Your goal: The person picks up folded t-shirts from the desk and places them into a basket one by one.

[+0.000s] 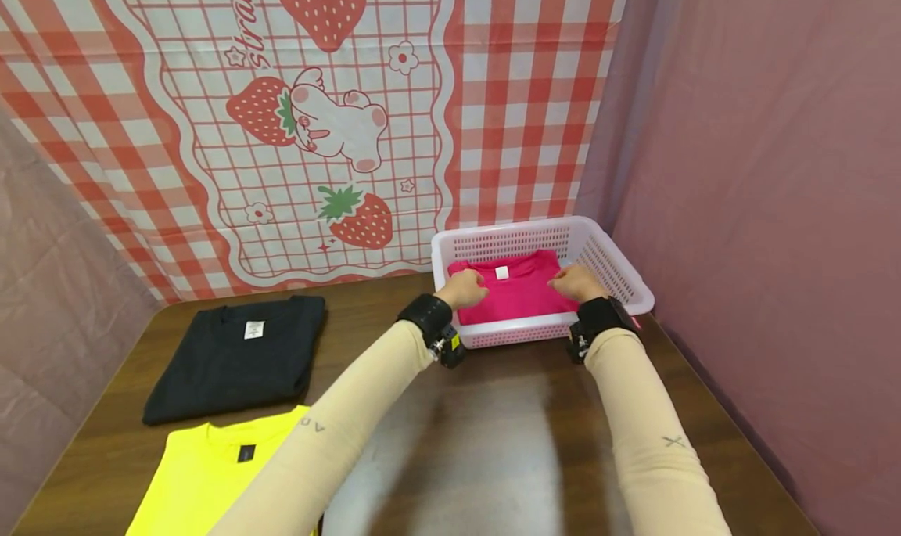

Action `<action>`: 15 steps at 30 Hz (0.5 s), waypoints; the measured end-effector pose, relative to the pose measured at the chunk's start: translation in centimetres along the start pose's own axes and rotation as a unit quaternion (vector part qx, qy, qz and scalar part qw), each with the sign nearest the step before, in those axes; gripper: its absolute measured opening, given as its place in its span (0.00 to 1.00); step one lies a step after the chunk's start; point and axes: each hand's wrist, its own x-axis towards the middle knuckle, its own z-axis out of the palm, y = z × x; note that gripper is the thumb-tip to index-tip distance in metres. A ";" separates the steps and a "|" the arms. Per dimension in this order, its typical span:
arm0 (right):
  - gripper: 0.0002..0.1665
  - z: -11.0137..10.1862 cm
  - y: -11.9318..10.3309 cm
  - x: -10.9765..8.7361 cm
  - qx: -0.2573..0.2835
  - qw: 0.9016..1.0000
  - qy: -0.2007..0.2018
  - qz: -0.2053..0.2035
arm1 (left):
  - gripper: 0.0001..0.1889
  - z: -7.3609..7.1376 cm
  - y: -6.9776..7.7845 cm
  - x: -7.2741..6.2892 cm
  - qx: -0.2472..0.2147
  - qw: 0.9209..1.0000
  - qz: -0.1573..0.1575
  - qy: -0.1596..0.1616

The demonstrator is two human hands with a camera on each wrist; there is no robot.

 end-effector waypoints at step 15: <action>0.43 4.1 2.4 6.3 -0.250 0.958 -0.134 -0.044 | 0.27 14.2 -4.0 9.9 0.071 0.976 -0.043 -0.199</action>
